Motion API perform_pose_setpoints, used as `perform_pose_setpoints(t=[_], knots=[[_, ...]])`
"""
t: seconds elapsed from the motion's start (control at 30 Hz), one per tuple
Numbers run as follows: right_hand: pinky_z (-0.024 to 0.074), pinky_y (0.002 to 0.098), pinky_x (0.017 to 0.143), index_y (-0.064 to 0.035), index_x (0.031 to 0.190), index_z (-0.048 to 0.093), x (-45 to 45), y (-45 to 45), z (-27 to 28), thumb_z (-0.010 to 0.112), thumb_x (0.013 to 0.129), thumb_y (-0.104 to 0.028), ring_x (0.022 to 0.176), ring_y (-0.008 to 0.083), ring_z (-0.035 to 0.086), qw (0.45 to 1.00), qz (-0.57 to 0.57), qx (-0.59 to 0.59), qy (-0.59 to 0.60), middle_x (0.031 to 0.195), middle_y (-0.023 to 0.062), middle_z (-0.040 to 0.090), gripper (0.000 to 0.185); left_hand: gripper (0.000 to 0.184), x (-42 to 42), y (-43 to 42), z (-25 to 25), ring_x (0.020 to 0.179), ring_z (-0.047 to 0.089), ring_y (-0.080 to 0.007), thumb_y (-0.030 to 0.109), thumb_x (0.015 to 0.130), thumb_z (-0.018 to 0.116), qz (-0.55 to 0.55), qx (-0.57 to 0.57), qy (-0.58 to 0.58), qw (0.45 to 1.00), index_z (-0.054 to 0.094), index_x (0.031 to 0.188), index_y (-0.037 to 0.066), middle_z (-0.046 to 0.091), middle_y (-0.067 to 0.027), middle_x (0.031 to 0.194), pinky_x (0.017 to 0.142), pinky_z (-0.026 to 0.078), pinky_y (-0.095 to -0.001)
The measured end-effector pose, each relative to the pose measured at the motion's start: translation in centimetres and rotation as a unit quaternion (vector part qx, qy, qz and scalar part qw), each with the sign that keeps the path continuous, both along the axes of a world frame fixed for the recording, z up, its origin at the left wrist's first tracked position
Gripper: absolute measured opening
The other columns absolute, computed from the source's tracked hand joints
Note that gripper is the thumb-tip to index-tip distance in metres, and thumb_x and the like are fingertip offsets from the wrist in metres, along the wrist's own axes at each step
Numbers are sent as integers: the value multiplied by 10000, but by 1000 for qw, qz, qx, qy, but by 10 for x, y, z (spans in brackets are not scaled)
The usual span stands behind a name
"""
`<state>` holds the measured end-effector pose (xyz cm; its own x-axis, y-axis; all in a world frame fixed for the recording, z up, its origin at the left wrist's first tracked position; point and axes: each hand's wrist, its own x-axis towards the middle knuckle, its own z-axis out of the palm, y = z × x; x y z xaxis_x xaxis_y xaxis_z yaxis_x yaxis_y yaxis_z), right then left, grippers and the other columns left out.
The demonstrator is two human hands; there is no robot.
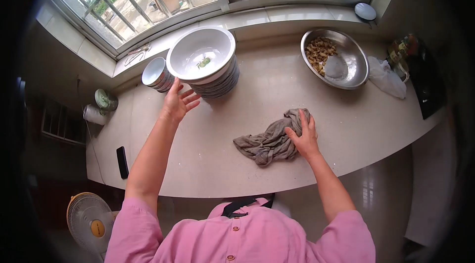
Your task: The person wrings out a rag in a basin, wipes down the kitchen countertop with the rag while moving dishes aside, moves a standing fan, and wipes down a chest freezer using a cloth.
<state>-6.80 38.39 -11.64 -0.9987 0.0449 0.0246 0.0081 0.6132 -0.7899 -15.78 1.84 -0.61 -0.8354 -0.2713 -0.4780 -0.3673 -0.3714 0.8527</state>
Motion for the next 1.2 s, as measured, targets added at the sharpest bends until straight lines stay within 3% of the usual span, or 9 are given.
perform_pose_setpoints(t=[0.07, 0.13, 0.23, 0.47, 0.6, 0.8, 0.87, 0.93, 1.2], knots=[[260, 466, 1019, -120, 1329, 409, 8, -5, 2, 625, 750, -479, 1270, 380, 309, 995, -4, 100, -11, 1372, 260, 292, 714, 713, 36, 3, -18, 963, 566, -352, 473, 869, 516, -3, -13, -9, 1000, 213, 1323, 13, 417, -232, 1198, 748, 514, -424], [86, 633, 1007, -205, 1400, 301, 21, -35, 6, 556, 655, -719, 1343, 449, 47, 952, 138, 255, -102, 1447, 294, 58, 940, 633, 79, 5, -41, 894, 591, -313, 426, 884, 513, 15, -25, -27, 999, 251, 1298, 25, 452, -197, 1169, 698, 515, -386], [74, 687, 970, -214, 1385, 332, 31, -75, 9, 576, 657, -690, 1341, 460, -2, 939, 172, 283, -91, 1468, 255, 37, 904, 508, 144, 6, -66, 813, 609, -252, 367, 901, 503, 52, -71, -69, 994, 321, 1250, 46, 501, -149, 1100, 643, 507, -345], [219, 643, 968, -179, 1264, 478, 49, -141, -11, 686, 668, -461, 1334, 401, 162, 893, 349, 283, 39, 1454, 172, 207, 692, 346, 220, 3, -103, 744, 622, -200, 158, 904, 499, 78, -154, -108, 979, 391, 1212, 45, 533, -119, 1044, 580, 495, -280], [367, 482, 883, -106, 1134, 531, 42, -139, -14, 724, 601, -300, 1216, 308, 369, 892, 406, 158, 119, 1311, 98, 418, 599, 308, 211, -2, -96, 764, 620, -188, 145, 901, 497, 62, -183, -65, 979, 436, 1184, 38, 539, -110, 1036, 594, 492, -278], [312, 481, 942, -57, 1106, 535, -21, -27, -4, 649, 628, -215, 1230, 328, 337, 961, 62, 228, 141, 1305, 119, 404, 517, 283, 207, -40, -92, 767, 613, -162, 131, 895, 495, 79, -199, -62, 975, 467, 1162, 41, 547, -97, 1035, 606, 478, -261], [232, 580, 991, -149, 1297, 457, -43, -8, 7, 609, 731, -364, 1346, 334, 151, 962, -81, 236, -113, 1433, 122, 249, 625, 272, 211, -54, -99, 763, 612, -159, 122, 901, 476, 100, -165, -85, 978, 465, 1158, 35, 551, -93, 1026, 596, 475, -254], [213, 595, 1000, -176, 1336, 419, -55, -20, 1, 589, 732, -441, 1355, 343, 134, 942, -135, 269, -150, 1450, 137, 222, 681, 267, 215, -66, -105, 758, 612, -157, 121, 904, 470, 103, -137, -83, 982, 464, 1155, 33, 553, -92, 1022, 593, 474, -249], [196, 579, 1015, -205, 1345, 403, -25, -232, -11, 564, 705, -454, 1348, 358, 146, 941, 64, 327, -68, 1453, 143, 212, 706, 242, 225, -152, -103, 751, 607, -148, 104, 916, 455, 94, -91, -58, 990, 466, 1147, 33, 555, -88, 1007, 590, 472, -238]])
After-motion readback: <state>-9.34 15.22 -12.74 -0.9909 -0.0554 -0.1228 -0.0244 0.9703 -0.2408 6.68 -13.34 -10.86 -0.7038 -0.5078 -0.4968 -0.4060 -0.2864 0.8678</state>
